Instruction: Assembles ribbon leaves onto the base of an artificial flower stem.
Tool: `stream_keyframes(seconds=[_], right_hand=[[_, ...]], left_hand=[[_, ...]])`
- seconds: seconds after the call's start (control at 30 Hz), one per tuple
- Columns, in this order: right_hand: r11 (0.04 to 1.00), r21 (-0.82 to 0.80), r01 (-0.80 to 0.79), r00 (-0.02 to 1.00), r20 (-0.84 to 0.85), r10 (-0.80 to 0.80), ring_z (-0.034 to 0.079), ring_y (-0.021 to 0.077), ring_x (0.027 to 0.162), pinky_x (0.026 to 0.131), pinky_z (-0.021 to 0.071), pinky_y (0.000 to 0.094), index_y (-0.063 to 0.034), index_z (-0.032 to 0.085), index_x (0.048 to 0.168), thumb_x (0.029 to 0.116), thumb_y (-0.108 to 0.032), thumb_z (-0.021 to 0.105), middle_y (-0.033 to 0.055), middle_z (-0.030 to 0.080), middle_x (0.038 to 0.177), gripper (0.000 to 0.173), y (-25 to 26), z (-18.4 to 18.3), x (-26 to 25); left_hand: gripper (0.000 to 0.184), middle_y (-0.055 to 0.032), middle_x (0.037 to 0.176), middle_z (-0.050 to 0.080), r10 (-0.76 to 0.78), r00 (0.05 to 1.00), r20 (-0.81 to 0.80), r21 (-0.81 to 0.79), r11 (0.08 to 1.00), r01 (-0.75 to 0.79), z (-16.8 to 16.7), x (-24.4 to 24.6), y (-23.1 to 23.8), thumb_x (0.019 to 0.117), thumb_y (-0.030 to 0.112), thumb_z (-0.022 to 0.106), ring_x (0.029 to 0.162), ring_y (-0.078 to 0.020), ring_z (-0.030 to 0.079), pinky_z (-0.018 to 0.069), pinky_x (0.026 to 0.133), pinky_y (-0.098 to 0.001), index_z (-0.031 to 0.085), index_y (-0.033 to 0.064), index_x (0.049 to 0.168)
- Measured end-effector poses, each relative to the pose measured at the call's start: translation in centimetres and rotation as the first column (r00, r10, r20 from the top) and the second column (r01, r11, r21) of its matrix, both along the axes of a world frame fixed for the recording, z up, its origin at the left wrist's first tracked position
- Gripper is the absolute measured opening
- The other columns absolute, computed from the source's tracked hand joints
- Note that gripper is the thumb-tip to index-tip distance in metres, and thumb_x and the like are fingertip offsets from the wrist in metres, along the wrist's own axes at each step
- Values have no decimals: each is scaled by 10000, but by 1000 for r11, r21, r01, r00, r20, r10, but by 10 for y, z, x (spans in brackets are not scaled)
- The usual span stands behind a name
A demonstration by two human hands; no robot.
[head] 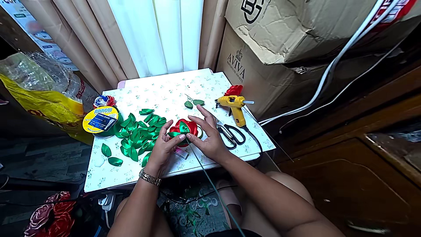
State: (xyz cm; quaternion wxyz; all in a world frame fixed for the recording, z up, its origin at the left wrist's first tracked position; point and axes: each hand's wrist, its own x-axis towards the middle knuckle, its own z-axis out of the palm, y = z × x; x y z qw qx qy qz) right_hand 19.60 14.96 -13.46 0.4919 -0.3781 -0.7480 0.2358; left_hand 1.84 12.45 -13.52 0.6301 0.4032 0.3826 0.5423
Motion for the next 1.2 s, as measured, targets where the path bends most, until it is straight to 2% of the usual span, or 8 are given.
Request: stream_keyframes(seconds=[0.23,0.47,0.6,0.67,0.73,0.8,0.93,1.2], right_hand=[[995,-96,-38,994,103,48,322,390,1482,1149,335,601,-71,537,1467,822,-248,803,171,323,1634,719,5,9,10],[996,-94,-13,977,210,33,311,418,1483,1131,310,669,-88,514,1489,799,-254,823,171,334,1628,773,5,11,14],[975,-169,-143,980,115,163,334,341,1487,1159,352,551,-62,512,1478,808,-191,757,166,325,1634,724,6,16,19],[965,-146,-220,974,19,225,476,236,1390,1135,414,434,-10,588,1360,907,-158,657,146,509,1499,481,8,15,22],[963,-147,-225,974,-44,221,647,78,1049,943,532,275,-20,660,1136,1013,-114,530,42,698,1105,203,7,14,23],[953,-210,-221,975,-56,214,600,-5,730,691,511,172,-58,612,1030,1066,-117,434,-49,641,801,191,6,11,23],[950,-251,-187,982,-12,190,503,-6,599,589,441,156,-70,567,1016,1088,-156,376,-68,524,681,221,6,3,20],[952,-276,-129,986,64,152,420,-41,484,491,360,139,-108,505,729,1053,-169,510,-84,444,555,330,7,-3,1]], left_hand=[[791,-130,1124,673,-19,998,-66,-40,999,17,1,-1,0,904,-86,633,852,-140,707,594,771,-277,258,132,1566],[839,-123,1171,689,-20,992,-121,-31,999,16,-2,0,2,876,-108,677,886,-150,718,598,816,-301,249,120,1561],[842,-133,1176,676,-11,990,-140,-23,1000,8,-2,0,3,873,-93,686,912,-162,710,591,841,-316,256,115,1567],[794,-130,1175,674,8,989,-148,6,1000,-8,0,-7,3,885,-65,666,904,-149,709,591,831,-306,284,111,1559],[708,-109,1225,645,40,986,-161,59,998,-30,3,-22,3,903,-9,624,933,-134,690,583,840,-308,342,115,1540],[610,-76,1256,624,107,988,-113,97,991,-96,9,-41,2,933,10,554,995,-135,673,579,868,-324,388,117,1510],[363,7,1148,674,270,947,175,124,948,-293,14,-82,-3,949,94,561,1032,-125,673,572,913,-332,505,195,1293],[226,-59,1089,702,319,776,544,194,852,-486,13,-136,-23,870,151,728,1078,-201,680,545,998,-400,648,142,1081]])
